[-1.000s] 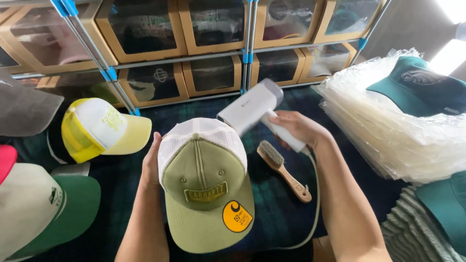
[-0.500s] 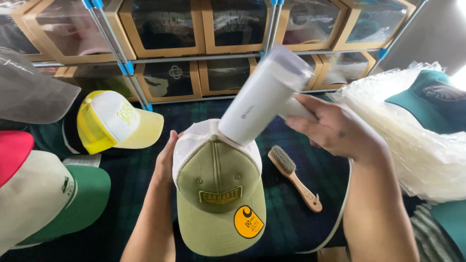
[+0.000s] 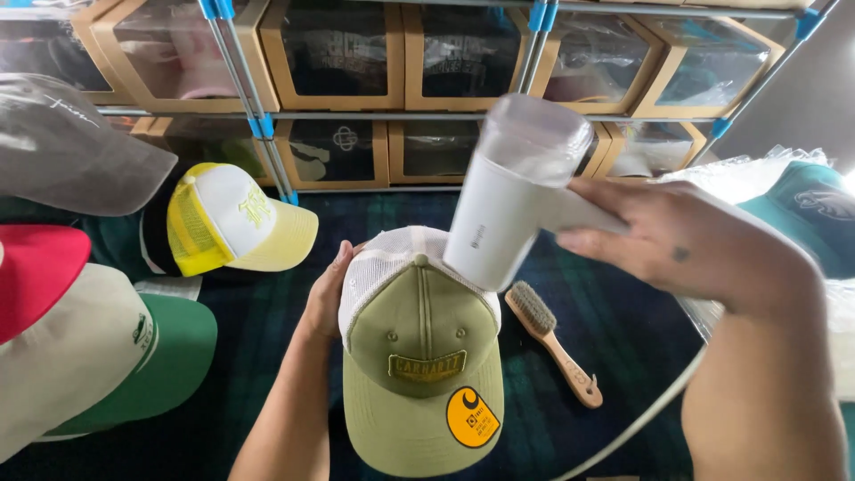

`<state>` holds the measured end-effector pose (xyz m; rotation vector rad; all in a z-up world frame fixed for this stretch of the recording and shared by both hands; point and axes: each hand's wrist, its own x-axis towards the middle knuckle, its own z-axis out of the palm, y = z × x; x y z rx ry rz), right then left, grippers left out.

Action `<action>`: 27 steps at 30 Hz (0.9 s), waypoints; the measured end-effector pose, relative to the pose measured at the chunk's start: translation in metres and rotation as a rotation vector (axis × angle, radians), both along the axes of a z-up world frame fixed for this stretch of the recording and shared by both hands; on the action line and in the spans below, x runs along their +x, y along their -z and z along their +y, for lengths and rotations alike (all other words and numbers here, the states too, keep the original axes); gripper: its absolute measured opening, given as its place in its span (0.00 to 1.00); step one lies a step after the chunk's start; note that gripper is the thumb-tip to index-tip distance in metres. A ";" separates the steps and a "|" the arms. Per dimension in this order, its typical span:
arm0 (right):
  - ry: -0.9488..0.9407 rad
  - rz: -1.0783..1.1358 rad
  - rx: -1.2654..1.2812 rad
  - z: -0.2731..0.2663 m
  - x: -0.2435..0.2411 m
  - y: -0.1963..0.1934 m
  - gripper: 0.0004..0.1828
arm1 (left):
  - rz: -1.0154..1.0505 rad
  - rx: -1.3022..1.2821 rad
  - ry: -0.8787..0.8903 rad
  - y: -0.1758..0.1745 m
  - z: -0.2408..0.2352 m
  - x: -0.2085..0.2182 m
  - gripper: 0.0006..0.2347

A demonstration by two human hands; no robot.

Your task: The person cleans a green and white baseball cap by brushing it with a wooden brush and drying it with a hair dryer. They then place the cap on a wooden head form and wrap it in a plastic bag.

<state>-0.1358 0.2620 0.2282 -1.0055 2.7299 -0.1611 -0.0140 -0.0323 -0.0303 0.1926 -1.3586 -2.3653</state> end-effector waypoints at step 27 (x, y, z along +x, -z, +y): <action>-0.064 -0.677 -0.691 -0.039 -0.148 0.129 0.24 | 0.107 -0.125 -0.019 -0.009 0.013 0.000 0.25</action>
